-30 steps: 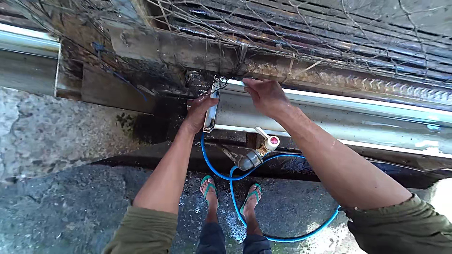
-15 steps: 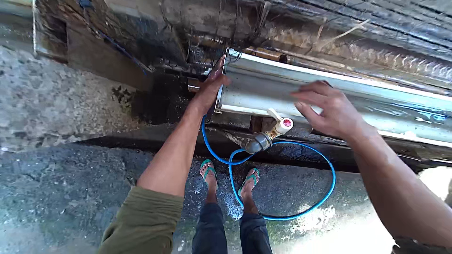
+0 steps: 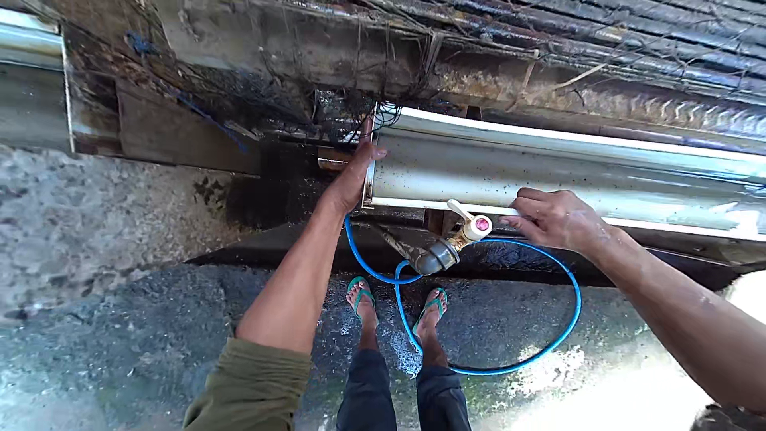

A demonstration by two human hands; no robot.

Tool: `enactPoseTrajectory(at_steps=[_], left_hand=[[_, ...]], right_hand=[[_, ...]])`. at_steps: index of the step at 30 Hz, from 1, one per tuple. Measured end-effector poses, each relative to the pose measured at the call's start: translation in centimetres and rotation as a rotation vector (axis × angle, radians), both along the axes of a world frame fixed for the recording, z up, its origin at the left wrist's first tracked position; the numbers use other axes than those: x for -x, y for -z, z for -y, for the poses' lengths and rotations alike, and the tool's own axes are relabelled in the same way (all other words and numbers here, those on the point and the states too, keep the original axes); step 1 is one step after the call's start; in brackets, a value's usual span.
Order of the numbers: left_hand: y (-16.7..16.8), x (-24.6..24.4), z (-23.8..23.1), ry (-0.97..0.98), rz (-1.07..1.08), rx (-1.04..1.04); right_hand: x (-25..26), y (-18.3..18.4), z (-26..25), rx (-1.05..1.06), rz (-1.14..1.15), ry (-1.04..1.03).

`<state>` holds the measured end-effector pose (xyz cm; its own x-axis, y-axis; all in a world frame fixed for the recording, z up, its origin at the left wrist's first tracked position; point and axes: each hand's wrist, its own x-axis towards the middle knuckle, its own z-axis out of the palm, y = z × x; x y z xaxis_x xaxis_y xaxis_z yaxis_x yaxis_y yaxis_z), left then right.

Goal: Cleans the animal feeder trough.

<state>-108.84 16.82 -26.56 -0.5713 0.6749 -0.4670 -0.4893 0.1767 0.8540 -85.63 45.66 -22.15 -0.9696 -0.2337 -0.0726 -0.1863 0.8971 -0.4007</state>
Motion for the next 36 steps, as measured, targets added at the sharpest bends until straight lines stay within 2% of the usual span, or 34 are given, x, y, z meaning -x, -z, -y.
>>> enactPoseTrajectory(at_steps=[8, 12, 15, 18, 23, 32, 36], left_hand=[[0.9, -1.6, -1.4, -0.267, 0.068, -0.05], [0.6, -1.7, -1.6, -0.304, 0.092, -0.165], [0.8, -1.8, -1.6, -0.298, 0.022, -0.331], [1.1, -1.7, -1.3, -0.296, 0.015, -0.398], [0.9, -1.4, -1.1, -0.317, 0.106, -0.343], [0.1, -1.7, -1.6, -0.378, -0.053, -0.113], [0.5, -2.1, -1.6, -0.417, 0.022, -0.192]], right_hand=[[-0.2, 0.6, -0.3, 0.019, -0.041, -0.047], [0.0, 0.6, -0.3, 0.002, -0.045, -0.067], [-0.1, 0.7, -0.3, 0.011, -0.045, -0.07], [-0.1, 0.9, -0.2, 0.013, -0.058, -0.072], [0.0, 0.9, -0.1, -0.013, -0.062, -0.061], [0.6, 1.2, -0.4, 0.006, -0.05, -0.075], [0.4, 1.0, -0.1, 0.008, -0.025, -0.079]])
